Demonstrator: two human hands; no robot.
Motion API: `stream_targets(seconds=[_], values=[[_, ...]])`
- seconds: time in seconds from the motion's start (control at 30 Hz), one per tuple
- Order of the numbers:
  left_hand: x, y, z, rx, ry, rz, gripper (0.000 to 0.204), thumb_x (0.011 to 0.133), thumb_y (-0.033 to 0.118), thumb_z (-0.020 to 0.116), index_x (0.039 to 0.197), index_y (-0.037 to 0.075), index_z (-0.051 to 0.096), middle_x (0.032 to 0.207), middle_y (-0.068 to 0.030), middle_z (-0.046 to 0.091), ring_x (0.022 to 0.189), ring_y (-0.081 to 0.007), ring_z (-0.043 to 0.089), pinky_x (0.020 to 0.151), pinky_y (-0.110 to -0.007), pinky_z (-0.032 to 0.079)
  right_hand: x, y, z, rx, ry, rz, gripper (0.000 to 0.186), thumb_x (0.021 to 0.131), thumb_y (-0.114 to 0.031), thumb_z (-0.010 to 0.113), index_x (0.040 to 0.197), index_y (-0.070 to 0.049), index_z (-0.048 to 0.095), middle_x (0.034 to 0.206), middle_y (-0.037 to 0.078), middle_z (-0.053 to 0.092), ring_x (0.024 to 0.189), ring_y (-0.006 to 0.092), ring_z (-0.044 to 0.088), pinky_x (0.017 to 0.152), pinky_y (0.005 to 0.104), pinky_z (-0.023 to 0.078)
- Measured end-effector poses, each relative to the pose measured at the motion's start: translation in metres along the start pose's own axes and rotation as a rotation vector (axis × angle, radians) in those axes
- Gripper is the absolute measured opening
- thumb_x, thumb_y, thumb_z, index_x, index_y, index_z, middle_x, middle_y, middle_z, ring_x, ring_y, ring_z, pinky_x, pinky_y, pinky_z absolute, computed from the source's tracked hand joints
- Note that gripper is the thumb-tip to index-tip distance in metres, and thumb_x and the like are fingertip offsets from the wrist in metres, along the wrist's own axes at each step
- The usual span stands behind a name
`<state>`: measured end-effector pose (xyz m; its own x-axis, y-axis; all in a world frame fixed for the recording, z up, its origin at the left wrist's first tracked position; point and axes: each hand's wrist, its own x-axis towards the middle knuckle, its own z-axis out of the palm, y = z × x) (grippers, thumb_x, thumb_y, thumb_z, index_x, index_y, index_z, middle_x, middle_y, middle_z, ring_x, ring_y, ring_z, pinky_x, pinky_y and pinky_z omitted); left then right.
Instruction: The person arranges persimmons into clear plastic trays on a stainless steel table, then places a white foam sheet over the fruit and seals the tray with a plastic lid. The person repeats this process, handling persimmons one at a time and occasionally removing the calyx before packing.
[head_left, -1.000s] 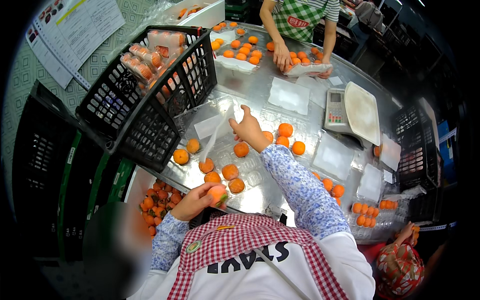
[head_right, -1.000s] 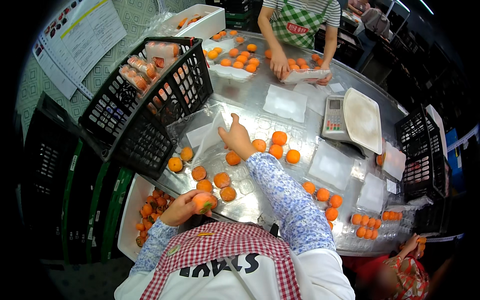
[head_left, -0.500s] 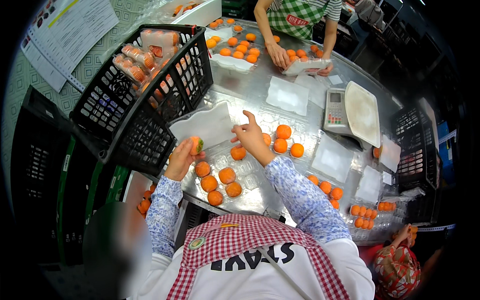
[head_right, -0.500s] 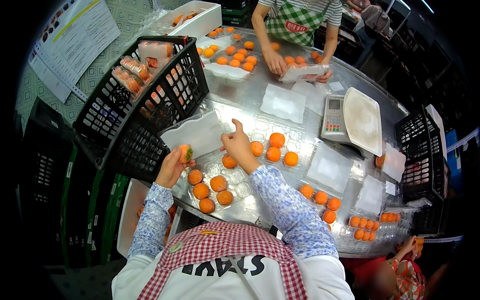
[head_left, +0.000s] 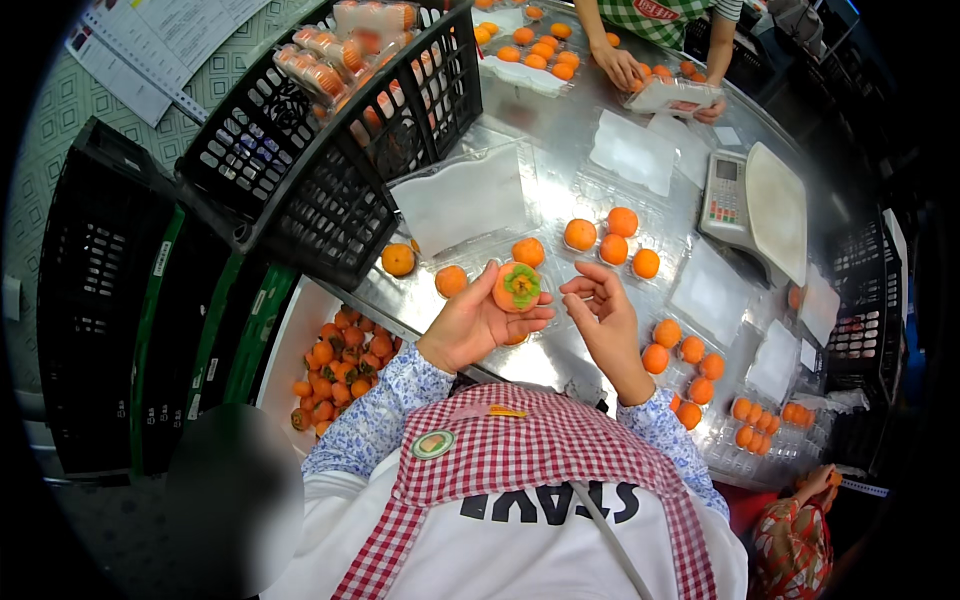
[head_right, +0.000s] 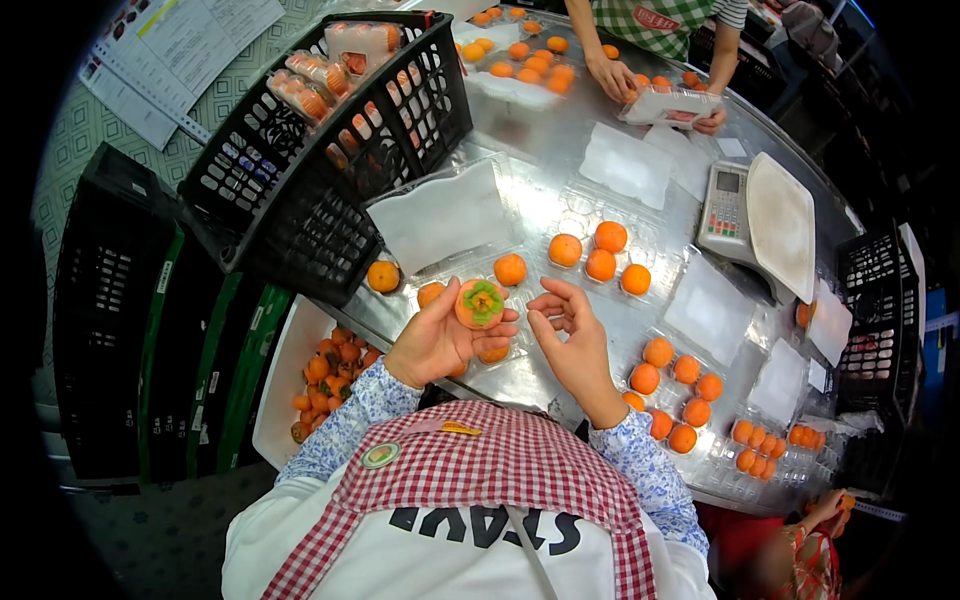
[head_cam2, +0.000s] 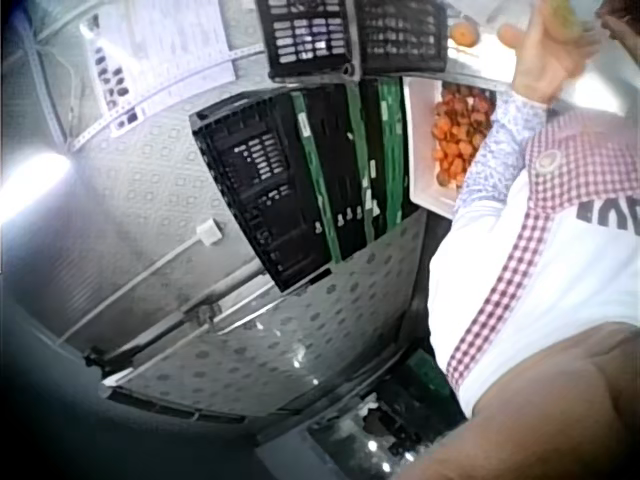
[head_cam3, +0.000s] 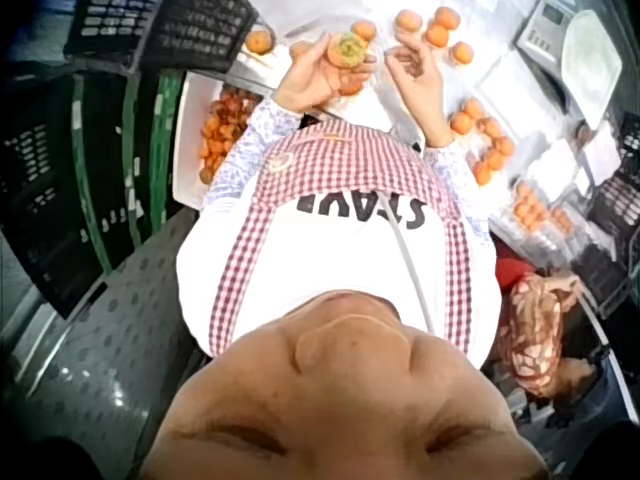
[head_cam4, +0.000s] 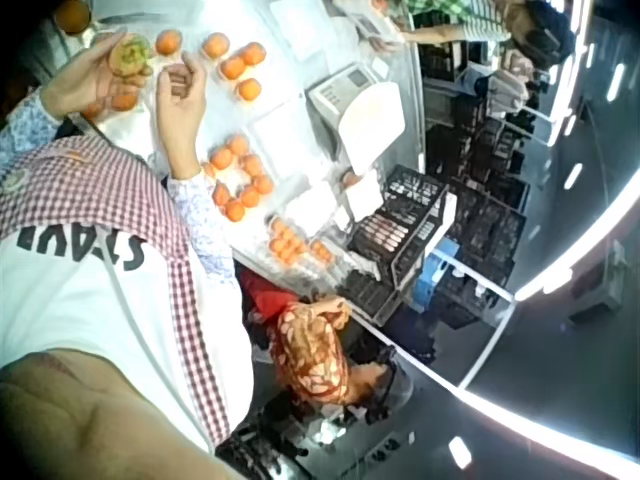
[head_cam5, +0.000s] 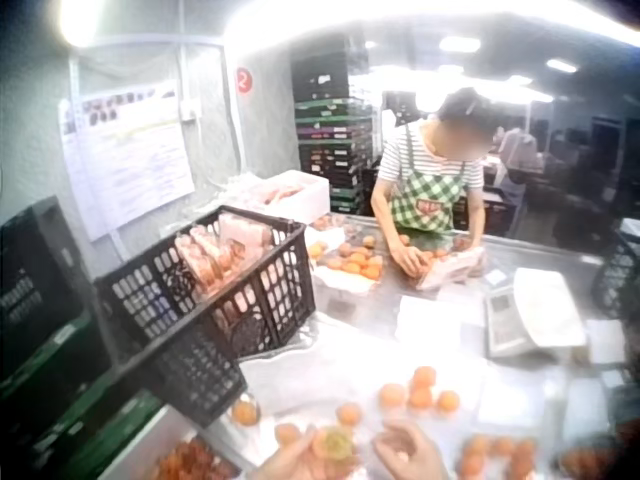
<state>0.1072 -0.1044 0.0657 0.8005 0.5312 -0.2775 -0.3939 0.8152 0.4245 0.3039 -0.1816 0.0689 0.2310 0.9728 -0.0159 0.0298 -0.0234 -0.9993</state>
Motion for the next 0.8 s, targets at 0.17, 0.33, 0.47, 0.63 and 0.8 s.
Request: stream_targets(seconds=[0.17,0.33,0.47,0.63,0.8], values=[[-0.013,-0.014,0.021,0.029,0.031,0.006,0.058,0.105,0.045,0.026,0.138,-0.001,0.037,0.132,-0.0255,0.049,0.123,-0.0360,0.052,0.104,-0.045,0.046,-0.023,-0.023,-0.004,-0.303,-0.040,-0.316,0.063,0.078,-0.010,0.077,0.133,-0.004,0.047,0.121,0.013,0.058,0.110,0.0249,0.057,0.090,0.0356,0.048],[-0.029,-0.029,0.038,0.185,0.078,-0.041,0.054,0.106,0.042,0.027,0.140,0.001,0.036,0.136,-0.0185,0.048,0.126,-0.0316,0.051,0.106,-0.044,0.044,-0.033,-0.036,0.007,-0.568,-0.218,-0.562,0.079,0.069,-0.016,0.083,0.138,-0.005,0.045,0.136,0.015,0.049,0.122,0.0340,0.048,0.099,0.0429,0.042],[-0.042,-0.036,0.042,0.254,0.087,-0.036,0.052,0.105,0.042,0.032,0.135,0.001,0.042,0.127,-0.0153,0.054,0.116,-0.0263,0.058,0.097,-0.038,0.050,-0.041,-0.027,0.005,-0.427,-0.240,-0.419,0.071,0.073,-0.015,0.081,0.135,-0.005,0.049,0.129,0.012,0.055,0.115,0.0313,0.054,0.099,0.0399,0.043],[-0.055,-0.034,0.040,0.549,0.219,0.126,0.047,0.102,0.033,0.048,0.134,-0.001,0.041,0.130,-0.0177,0.051,0.120,-0.0268,0.054,0.098,-0.036,0.048,-0.052,-0.020,0.000,0.280,-0.181,0.053,0.049,0.092,-0.021,0.065,0.133,-0.001,0.049,0.125,0.011,0.057,0.111,0.0216,0.057,0.098,0.0347,0.045],[-0.050,-0.043,0.039,1.143,0.072,0.469,0.073,0.088,0.022,0.072,0.144,0.002,0.030,0.143,-0.0169,0.040,0.134,-0.0259,0.040,0.108,-0.038,0.039,-0.060,-0.021,-0.003,0.804,-0.330,0.386,0.051,0.104,-0.040,0.038,0.132,0.003,0.045,0.126,0.012,0.055,0.111,0.0204,0.057,0.097,0.0359,0.047]])
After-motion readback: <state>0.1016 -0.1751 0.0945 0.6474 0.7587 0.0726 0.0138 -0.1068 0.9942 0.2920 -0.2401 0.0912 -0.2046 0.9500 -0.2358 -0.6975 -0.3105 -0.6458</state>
